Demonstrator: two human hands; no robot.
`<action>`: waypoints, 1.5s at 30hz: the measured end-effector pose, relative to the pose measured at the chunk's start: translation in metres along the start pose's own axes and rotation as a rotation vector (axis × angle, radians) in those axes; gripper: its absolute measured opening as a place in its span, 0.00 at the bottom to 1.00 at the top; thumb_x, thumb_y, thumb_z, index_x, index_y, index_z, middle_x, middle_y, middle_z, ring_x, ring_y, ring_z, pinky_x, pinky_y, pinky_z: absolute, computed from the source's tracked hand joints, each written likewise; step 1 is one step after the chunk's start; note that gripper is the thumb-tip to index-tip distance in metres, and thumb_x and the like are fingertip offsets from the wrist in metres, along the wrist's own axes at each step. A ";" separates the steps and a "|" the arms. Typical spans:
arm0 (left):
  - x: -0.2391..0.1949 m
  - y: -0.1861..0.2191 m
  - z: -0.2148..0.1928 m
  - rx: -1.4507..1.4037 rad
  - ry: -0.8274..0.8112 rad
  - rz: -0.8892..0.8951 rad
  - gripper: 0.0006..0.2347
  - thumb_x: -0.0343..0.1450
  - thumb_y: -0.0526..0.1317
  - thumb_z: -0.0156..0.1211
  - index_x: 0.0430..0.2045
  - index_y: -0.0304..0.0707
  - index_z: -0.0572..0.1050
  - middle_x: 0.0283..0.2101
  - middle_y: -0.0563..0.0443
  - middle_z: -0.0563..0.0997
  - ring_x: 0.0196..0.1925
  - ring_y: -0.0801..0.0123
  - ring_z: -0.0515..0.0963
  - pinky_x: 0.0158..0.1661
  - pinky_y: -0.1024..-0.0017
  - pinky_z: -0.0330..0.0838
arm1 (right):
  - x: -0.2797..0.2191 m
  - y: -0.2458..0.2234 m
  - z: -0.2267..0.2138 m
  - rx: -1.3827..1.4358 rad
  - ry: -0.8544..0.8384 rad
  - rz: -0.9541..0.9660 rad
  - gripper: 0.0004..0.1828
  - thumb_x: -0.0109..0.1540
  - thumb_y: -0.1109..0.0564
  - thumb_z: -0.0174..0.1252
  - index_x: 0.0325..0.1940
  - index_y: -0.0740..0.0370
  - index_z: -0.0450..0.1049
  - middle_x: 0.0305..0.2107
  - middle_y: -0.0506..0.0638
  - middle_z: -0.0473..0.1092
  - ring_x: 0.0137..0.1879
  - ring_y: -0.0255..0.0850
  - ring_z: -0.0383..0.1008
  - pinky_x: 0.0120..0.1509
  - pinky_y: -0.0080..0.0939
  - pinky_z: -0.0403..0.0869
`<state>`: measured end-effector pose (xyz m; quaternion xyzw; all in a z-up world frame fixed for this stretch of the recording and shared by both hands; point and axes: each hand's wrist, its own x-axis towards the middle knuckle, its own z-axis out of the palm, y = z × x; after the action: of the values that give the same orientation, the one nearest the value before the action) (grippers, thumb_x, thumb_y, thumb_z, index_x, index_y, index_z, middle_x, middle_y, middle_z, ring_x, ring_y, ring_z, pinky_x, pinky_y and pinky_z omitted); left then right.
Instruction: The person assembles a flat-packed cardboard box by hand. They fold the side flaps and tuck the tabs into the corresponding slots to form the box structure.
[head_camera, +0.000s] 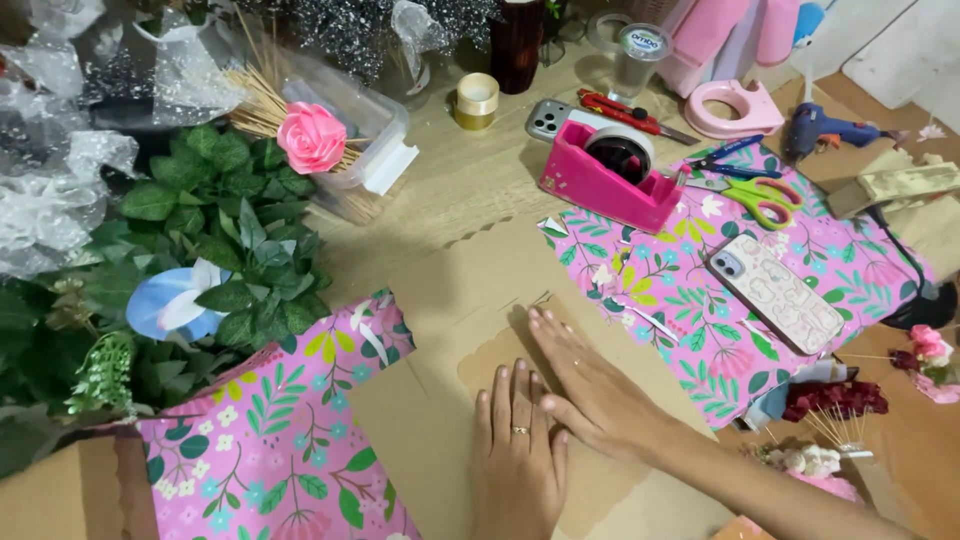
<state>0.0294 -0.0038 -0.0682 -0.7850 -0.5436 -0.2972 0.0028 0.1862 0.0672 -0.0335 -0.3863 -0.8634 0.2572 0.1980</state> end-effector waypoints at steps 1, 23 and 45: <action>-0.001 0.001 0.002 -0.006 -0.006 0.004 0.22 0.78 0.44 0.40 0.63 0.27 0.66 0.72 0.35 0.64 0.75 0.46 0.60 0.70 0.50 0.53 | 0.011 0.003 0.000 0.001 0.002 0.009 0.44 0.71 0.34 0.28 0.79 0.71 0.35 0.78 0.64 0.36 0.84 0.56 0.32 0.85 0.54 0.37; -0.002 0.004 0.004 0.182 0.064 -0.071 0.24 0.76 0.47 0.44 0.65 0.34 0.67 0.70 0.43 0.68 0.73 0.58 0.64 0.71 0.54 0.52 | 0.029 0.019 0.007 -0.014 0.122 -0.080 0.35 0.73 0.44 0.36 0.78 0.68 0.45 0.76 0.64 0.46 0.83 0.57 0.41 0.85 0.55 0.44; -0.045 -0.046 -0.065 -0.435 0.425 -0.595 0.23 0.74 0.40 0.49 0.67 0.37 0.63 0.72 0.38 0.63 0.75 0.50 0.60 0.70 0.53 0.55 | -0.064 -0.064 0.022 -0.425 -0.068 -0.039 0.69 0.55 0.35 0.78 0.83 0.51 0.36 0.79 0.56 0.32 0.83 0.57 0.22 0.76 0.71 0.29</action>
<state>-0.0507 -0.0446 -0.0511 -0.4974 -0.6585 -0.5479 -0.1370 0.1779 -0.0252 -0.0217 -0.3939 -0.9116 0.0784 0.0877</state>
